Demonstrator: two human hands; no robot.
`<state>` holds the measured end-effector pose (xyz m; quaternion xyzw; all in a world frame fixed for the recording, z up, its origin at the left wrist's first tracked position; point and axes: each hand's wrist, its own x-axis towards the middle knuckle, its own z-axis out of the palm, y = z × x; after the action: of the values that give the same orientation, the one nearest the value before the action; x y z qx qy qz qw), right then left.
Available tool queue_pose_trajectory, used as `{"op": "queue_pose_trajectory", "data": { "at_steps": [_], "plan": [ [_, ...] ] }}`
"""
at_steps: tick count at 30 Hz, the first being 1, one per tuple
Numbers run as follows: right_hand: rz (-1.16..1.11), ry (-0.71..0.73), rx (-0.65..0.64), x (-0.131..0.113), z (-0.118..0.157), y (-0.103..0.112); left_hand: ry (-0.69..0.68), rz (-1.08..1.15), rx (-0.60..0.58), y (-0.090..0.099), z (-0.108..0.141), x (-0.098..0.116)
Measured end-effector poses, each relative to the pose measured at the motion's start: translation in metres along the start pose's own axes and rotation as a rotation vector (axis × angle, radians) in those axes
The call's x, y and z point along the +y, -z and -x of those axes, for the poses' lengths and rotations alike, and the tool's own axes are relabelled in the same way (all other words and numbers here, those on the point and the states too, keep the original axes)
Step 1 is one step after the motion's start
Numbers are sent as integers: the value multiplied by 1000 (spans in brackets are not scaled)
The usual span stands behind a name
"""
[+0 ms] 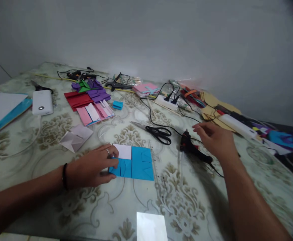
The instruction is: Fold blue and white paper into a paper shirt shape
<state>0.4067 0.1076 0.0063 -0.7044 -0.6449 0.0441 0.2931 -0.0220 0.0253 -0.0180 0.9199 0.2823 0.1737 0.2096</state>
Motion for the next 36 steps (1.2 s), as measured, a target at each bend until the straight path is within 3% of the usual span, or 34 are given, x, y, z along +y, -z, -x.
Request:
{"op": "queue_pose_trajectory", "data": {
  "at_steps": [4, 9, 14, 18, 21, 24, 28, 32, 36],
  "plan": [
    [99, -117, 61, 37, -22, -5, -18, 17, 14, -2, 0, -3],
    [322, -230, 179, 60, -42, 24, -12, 29, 5, 1, -1, -3],
    [424, -392, 167, 85, -36, 47, -10, 23, -2, 3, 1, -2],
    [422, -542, 211, 96, -27, 51, -6, 24, 1, 2, 2, -3],
    [389, -575, 242, 95, -25, 48, -14, 22, 4, 2, 2, -3],
    [326, -489, 211, 84, -22, 41, -21, 11, 14, 2, 1, -2],
    [194, -225, 37, 61, -2, 20, -8, 52, 51, 3, 1, -2],
    [70, 11, -79, 42, 39, -6, 130, 116, 121, 8, -1, -4],
    [63, 101, -90, 35, 69, -20, 303, 126, 208, 12, -4, -13]
  ]
}}
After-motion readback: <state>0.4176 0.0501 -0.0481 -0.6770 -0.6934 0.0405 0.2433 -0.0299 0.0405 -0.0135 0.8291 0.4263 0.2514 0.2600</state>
